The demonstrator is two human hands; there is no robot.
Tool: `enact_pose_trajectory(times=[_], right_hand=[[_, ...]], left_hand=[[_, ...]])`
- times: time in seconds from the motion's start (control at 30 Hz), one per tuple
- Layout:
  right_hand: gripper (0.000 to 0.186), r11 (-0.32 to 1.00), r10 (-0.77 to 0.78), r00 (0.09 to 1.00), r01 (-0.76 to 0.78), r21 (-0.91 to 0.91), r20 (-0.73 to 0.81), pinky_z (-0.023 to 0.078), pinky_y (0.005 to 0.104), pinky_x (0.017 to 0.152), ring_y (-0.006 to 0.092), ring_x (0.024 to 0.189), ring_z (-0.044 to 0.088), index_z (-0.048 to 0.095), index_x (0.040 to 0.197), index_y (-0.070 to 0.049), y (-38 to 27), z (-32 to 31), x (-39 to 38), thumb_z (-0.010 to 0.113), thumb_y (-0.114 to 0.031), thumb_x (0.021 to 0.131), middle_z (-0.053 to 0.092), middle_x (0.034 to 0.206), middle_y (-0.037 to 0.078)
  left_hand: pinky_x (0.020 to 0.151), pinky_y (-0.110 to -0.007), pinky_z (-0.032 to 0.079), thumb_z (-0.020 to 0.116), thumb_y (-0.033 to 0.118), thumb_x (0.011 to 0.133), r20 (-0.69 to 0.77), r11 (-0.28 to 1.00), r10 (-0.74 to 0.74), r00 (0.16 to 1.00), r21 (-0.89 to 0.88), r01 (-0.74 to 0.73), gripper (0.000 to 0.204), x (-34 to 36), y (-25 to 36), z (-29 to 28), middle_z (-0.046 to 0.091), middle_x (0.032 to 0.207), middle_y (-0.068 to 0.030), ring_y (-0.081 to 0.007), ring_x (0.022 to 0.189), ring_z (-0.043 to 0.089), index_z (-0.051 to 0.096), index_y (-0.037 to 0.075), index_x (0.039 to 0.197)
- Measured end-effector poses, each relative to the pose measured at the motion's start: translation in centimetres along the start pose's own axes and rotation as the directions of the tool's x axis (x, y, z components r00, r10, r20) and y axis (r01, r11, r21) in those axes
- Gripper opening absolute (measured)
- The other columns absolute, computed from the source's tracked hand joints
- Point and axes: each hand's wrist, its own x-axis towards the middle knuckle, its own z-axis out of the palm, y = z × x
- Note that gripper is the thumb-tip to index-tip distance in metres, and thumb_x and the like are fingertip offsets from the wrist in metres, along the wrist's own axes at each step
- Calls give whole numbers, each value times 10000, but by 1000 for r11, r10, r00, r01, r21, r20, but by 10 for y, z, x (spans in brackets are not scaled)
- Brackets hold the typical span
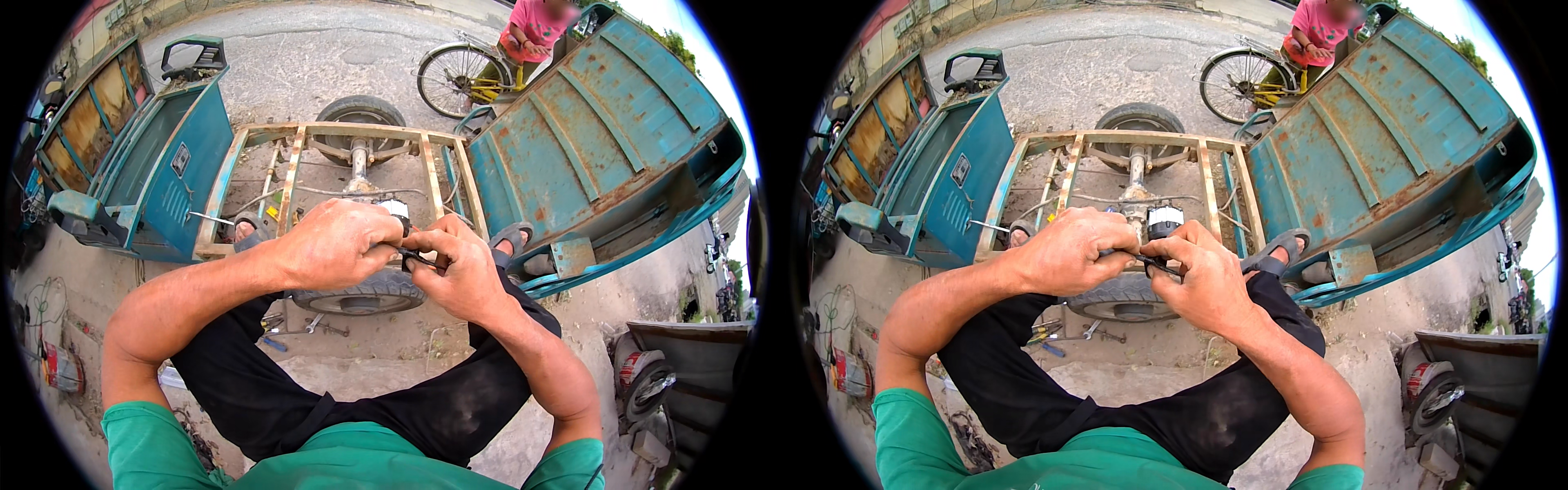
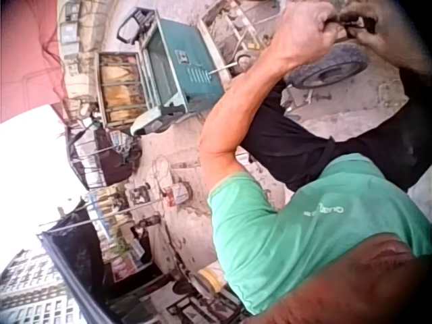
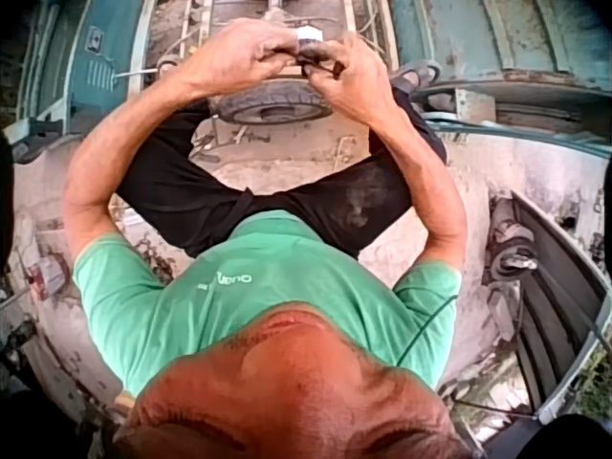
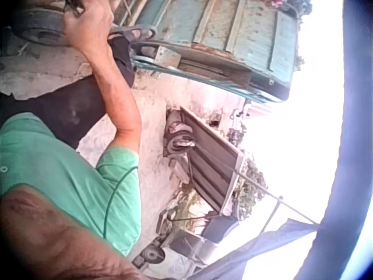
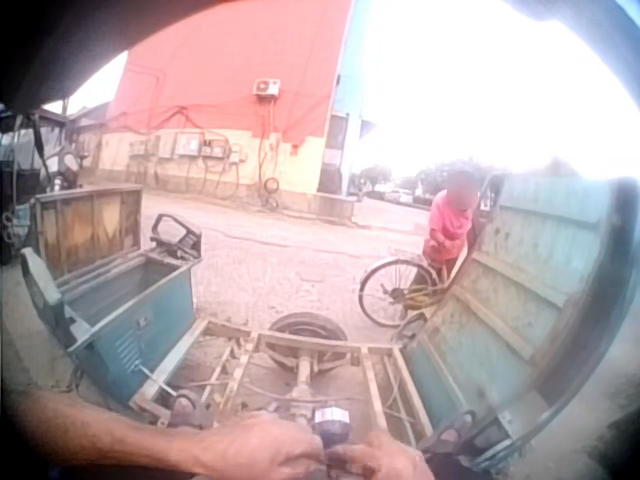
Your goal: The person sits on the ground and works on the wiring of a teal three-wheeled vehicle frame. They strip wire ends, twist them together, and wrap the connections with black electrical tape. The person handles multiple wires and secures them to the frame.
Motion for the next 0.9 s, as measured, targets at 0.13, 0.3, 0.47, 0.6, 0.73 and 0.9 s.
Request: enact_pose_trajectory(times=[0.13,0.3,0.47,0.6,0.73,0.9], right_hand=[[315,999,-3,999,2,39,37,528,335,643,201,744,637,735,1104,-57,5,-3,-3,752,-65,790,654,1038,97],[332,982,91,986,-112,152,139,535,329,652,186,683,639,714,1133,-10,0,-11,-2,737,-102,816,684,1143,131],[488,910,212,942,-288,298,262,536,298,678,139,692,644,612,1290,12,0,-16,-6,727,-117,834,707,1115,175],[559,867,123,970,-209,453,212,534,292,675,112,706,637,560,1359,-11,9,-15,-11,719,-82,828,714,1054,168],[465,928,77,986,-125,351,149,527,296,655,122,693,641,602,1259,-25,5,-13,-11,714,-33,808,713,971,123],[335,990,-89,995,83,110,51,532,335,628,191,670,655,629,1146,-48,14,-8,-10,708,-13,822,705,909,91]], left_hand=[[743,-455,476,696,104,834,-54,998,53,997,45,-51,140,0,2,3,629,796,-112,-338,783,639,687,64,968],[734,-450,472,710,107,821,-81,990,95,992,116,-85,122,3,4,3,623,776,-104,-330,762,634,690,66,934],[716,-464,478,692,120,836,-68,995,38,997,90,-31,79,4,5,7,649,791,-120,-354,762,644,679,63,889],[725,-465,491,663,153,871,-9,993,-116,993,-21,116,100,6,13,6,667,804,-130,-366,770,652,674,56,889],[776,-473,500,637,160,907,60,991,-125,990,63,121,127,4,9,5,673,805,-128,-381,844,654,679,51,957],[838,-491,500,624,122,926,46,984,-8,999,178,0,202,4,5,12,685,897,-135,-396,948,647,651,48,1113]])
